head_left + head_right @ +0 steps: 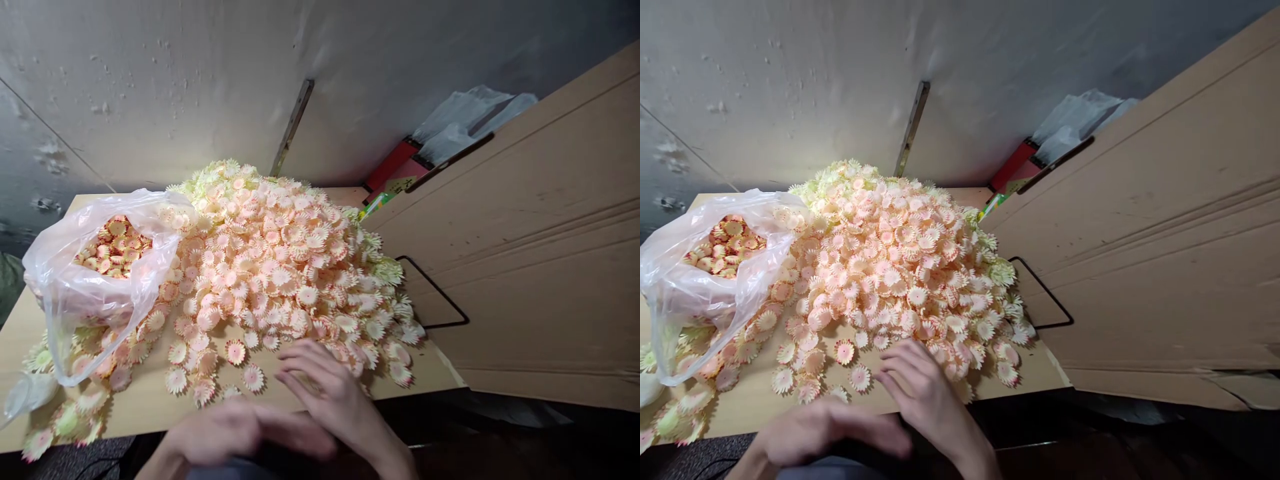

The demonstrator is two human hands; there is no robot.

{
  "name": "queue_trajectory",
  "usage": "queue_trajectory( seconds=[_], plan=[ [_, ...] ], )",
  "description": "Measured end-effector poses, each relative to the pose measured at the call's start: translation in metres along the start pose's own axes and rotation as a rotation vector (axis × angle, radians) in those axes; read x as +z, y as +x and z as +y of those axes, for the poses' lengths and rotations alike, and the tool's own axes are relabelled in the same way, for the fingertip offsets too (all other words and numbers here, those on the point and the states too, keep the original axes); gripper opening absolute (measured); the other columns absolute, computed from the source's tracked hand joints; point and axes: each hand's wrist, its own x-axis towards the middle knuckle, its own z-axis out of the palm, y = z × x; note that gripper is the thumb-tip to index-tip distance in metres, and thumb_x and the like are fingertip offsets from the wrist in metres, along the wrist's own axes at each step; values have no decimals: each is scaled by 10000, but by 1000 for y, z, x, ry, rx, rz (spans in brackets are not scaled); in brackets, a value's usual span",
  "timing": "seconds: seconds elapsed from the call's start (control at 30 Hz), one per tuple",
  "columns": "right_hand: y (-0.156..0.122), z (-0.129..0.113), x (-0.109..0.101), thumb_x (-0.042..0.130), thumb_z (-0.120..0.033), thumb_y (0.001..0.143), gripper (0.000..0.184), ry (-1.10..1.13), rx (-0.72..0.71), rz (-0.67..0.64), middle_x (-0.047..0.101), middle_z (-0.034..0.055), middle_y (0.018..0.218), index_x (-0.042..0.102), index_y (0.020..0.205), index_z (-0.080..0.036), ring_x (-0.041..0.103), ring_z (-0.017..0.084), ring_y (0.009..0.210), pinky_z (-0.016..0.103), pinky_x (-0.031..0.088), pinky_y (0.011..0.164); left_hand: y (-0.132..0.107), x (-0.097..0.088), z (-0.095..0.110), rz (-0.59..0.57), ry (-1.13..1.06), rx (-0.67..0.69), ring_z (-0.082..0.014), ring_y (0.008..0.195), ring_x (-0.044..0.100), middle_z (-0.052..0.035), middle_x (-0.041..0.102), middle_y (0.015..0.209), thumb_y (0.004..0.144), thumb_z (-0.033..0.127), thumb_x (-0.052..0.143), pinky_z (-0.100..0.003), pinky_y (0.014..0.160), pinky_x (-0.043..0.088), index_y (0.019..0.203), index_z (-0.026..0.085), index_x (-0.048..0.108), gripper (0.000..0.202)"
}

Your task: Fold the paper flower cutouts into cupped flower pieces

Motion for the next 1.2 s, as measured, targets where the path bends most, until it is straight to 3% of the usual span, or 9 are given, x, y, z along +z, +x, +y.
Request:
queue_trajectory(
  seconds=[0.03,0.1,0.2,0.43,0.53,0.67,0.83,1.03,1.2],
  plan=[
    [7,-3,10,590,-158,924,147,-52,-42,-89,738,74,1030,715,954,-230,675,232,1030,372,600,868,0,-13,7,181,-181,156,-342,1350,534,-121,577,1450,930,712,291,-513,1133,392,1460,243,509,741],
    [17,-8,29,628,-114,886,214,-218,-154,-185,721,81,1121,712,1048,-227,641,273,1131,455,571,964,-2,-32,19,405,-385,287,-310,1427,446,-61,489,1537,953,689,202,-530,1165,350,1457,323,495,688],
    [24,-8,50,697,-106,831,273,-417,-251,-254,704,110,1194,699,1096,-172,591,338,1230,529,513,1056,-3,-52,33,563,-442,336,-291,1472,378,-66,467,1554,966,662,226,-528,1212,277,1432,299,519,659],
    [33,0,64,592,-25,857,230,-472,-332,-235,707,125,1142,688,1049,-107,617,309,1160,493,520,1044,5,-87,57,657,-344,371,-309,1398,486,-85,592,1441,972,601,373,-538,1186,334,1322,272,610,535],
    [42,-3,53,566,-64,891,264,-339,-287,-128,691,129,1214,657,1132,-123,601,302,1178,501,534,1006,12,-100,70,689,-261,406,-302,1375,514,-76,605,1426,963,586,426,-524,1168,369,1298,278,619,494],
    [71,-11,25,564,-97,913,146,-70,-214,101,716,105,1070,672,981,-169,649,222,1014,400,581,890,27,-125,80,746,-111,474,-292,1248,617,-92,674,1306,919,539,558,-508,1118,434,1190,243,662,414],
    [131,-5,8,547,-123,922,146,-89,-166,268,712,123,990,691,937,-147,650,231,955,406,561,854,44,-151,70,786,145,596,-243,1098,663,-86,667,1270,791,345,781,-458,1005,531,1193,265,656,429],
    [194,10,14,587,-123,874,142,53,-61,6,729,42,850,707,808,-159,660,159,795,305,510,765,50,-172,45,922,236,579,-237,1125,666,-75,697,1230,689,271,868,-399,983,538,1138,249,709,477],
    [217,14,9,615,-181,869,142,199,8,-163,721,8,769,739,805,-157,623,113,706,246,463,664,59,-191,47,944,214,608,-222,1017,714,-62,764,1063,663,278,885,-374,956,543,1032,217,748,398]
  ],
)
